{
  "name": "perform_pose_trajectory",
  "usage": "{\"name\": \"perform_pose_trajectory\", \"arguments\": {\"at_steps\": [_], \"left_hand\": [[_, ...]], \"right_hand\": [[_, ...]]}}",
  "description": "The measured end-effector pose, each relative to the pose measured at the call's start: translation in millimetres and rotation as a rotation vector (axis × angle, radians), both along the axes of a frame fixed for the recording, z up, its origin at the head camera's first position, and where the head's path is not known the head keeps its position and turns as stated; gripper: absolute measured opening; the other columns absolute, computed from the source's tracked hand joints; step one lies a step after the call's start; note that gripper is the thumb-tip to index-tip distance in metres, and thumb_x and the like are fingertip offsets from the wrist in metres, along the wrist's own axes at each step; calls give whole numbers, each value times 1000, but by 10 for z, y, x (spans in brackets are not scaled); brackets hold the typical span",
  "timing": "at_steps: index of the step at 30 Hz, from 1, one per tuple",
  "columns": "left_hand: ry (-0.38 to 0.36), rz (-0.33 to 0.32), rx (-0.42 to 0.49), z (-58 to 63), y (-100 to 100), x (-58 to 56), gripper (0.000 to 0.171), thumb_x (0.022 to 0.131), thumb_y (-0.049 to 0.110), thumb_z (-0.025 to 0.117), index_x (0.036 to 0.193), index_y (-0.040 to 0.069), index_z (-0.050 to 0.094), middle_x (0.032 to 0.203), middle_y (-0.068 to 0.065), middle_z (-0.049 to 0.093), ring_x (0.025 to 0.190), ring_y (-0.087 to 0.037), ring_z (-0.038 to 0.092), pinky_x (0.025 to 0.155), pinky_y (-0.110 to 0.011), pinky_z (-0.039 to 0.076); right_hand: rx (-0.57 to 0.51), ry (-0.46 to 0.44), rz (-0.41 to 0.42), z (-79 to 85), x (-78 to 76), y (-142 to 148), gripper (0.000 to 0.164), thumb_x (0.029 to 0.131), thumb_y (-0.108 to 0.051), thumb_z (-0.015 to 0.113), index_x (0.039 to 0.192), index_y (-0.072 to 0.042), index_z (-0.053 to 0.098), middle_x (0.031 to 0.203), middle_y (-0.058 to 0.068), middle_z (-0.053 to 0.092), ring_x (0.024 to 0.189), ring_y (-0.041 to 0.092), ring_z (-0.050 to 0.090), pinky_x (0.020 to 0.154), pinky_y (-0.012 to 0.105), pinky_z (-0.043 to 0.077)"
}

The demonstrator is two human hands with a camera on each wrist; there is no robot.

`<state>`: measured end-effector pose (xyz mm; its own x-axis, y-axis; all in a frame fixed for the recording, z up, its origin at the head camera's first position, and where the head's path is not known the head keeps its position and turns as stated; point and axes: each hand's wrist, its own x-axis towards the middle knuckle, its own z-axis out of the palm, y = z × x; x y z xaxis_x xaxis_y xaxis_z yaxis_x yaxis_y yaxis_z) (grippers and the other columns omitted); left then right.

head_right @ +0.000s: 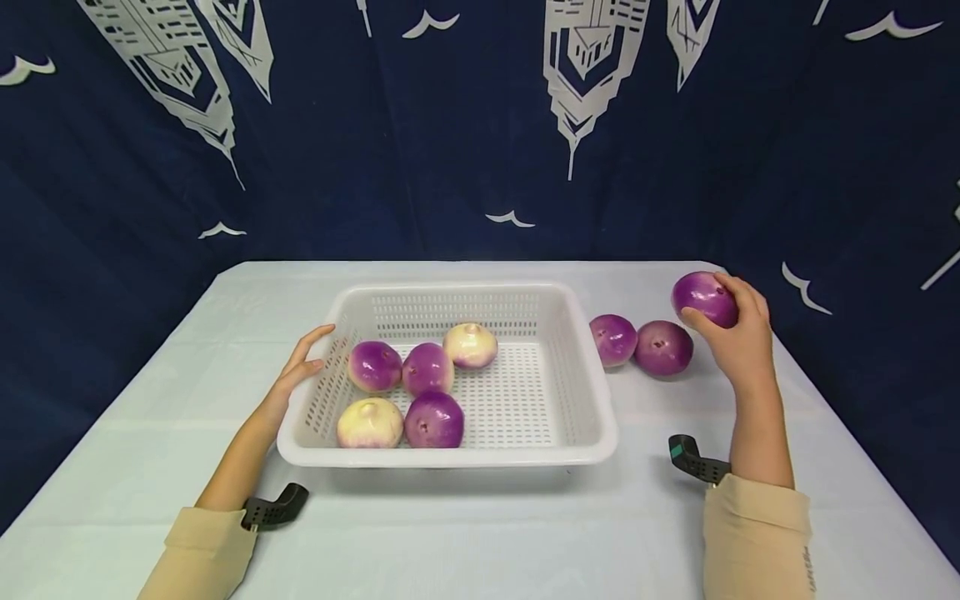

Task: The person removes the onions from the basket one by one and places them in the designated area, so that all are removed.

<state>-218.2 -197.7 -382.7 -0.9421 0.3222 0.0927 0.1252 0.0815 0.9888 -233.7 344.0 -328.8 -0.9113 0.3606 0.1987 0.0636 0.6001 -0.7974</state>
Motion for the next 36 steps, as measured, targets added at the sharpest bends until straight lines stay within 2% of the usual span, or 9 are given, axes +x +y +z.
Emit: {"name": "perform_pose_trajectory", "arguments": {"at_steps": [5,11,20,28,36], "left_hand": [[5,-4,-5,-5,15,3,57,89,21,28,143,22,12,148,-17,12,126,-46,30,91,-57,42],[7,-3,-4,-15,19,7,56,89,21,28,143,22,12,148,-17,12,126,-46,30,91,-56,42],[3,8,-8,-36,5,7,56,89,21,28,143,24,14,148,-14,13,127,-43,31,91,-55,42],[1,10,-12,-16,3,0,56,89,22,29,143,25,14,147,-15,15,125,-43,32,90,-52,44],[7,12,-7,-8,1,-5,57,88,20,29,143,22,13,146,-17,17,124,-43,32,90,-52,44]], "right_hand": [[-51,-4,-120,-134,-39,99,68,85,-36,58,143,-35,22,154,5,5,139,36,10,107,58,22],[-100,-21,-177,-275,-63,180,68,86,-33,57,144,-29,22,152,6,6,140,33,12,111,51,20],[-82,-56,-153,-473,-100,289,71,86,-30,56,144,-11,20,150,16,5,138,39,13,112,52,17],[-119,-65,-175,-645,-126,349,73,86,-34,56,145,-14,18,150,16,6,138,38,12,113,51,15],[-128,-81,-143,-757,-150,388,71,87,-36,54,145,-16,18,150,17,5,138,39,10,112,52,13]]}}
